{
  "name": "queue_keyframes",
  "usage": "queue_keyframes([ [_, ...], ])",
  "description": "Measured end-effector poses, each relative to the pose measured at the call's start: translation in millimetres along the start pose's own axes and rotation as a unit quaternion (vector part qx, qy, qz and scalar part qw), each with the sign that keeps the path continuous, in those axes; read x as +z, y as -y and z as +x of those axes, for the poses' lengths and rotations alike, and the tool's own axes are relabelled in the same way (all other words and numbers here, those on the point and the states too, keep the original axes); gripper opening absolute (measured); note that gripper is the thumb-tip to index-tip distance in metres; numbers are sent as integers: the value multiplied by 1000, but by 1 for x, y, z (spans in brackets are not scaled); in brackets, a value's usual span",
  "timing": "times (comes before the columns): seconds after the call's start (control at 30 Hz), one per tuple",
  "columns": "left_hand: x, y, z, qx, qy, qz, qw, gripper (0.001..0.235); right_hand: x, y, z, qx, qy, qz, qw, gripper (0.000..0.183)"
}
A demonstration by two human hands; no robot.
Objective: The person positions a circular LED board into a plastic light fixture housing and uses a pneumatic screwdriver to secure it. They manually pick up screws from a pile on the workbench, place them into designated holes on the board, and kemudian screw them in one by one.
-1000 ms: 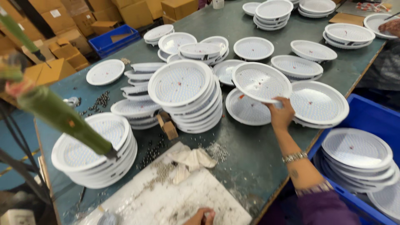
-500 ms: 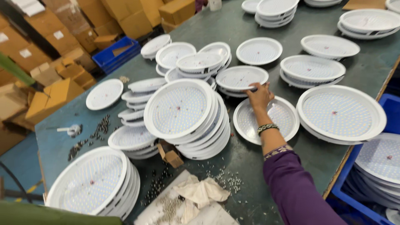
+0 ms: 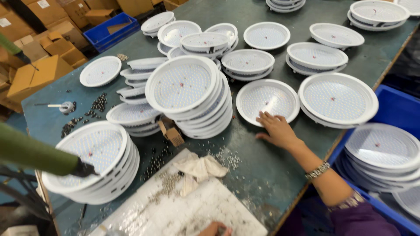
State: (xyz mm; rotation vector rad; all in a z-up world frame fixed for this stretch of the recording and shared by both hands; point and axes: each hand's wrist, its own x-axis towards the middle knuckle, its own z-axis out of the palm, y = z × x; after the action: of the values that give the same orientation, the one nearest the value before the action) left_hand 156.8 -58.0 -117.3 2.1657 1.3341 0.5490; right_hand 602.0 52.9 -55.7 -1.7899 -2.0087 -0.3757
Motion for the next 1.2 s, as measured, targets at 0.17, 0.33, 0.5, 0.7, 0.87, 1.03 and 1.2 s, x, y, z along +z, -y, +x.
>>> queue_keyframes([
  [0.17,-46,-44,-13,65,-54,-58,995,18,-11,13,-3,16,-75,-76,994,41],
  [0.33,-71,-75,-14,47,-41,-56,996,22,-72,52,-12,43,-114,-25,992,33],
  [0.5,-68,-63,-19,46,-44,-107,992,28,-165,115,-54,12,-80,45,996,38],
  [0.7,-87,-48,-5,-25,2,-561,828,32,-207,212,-92,-145,-92,67,983,29],
  [0.87,-141,-31,-27,-173,-142,-604,765,47,-176,286,-114,-299,-108,124,940,21],
  [1.03,-179,2,-64,-241,-187,-474,826,45,-133,336,-125,-401,-31,207,892,21],
  [1.2,-163,21,-91,-119,-230,-56,964,57,-112,352,-130,-373,88,244,891,26],
])
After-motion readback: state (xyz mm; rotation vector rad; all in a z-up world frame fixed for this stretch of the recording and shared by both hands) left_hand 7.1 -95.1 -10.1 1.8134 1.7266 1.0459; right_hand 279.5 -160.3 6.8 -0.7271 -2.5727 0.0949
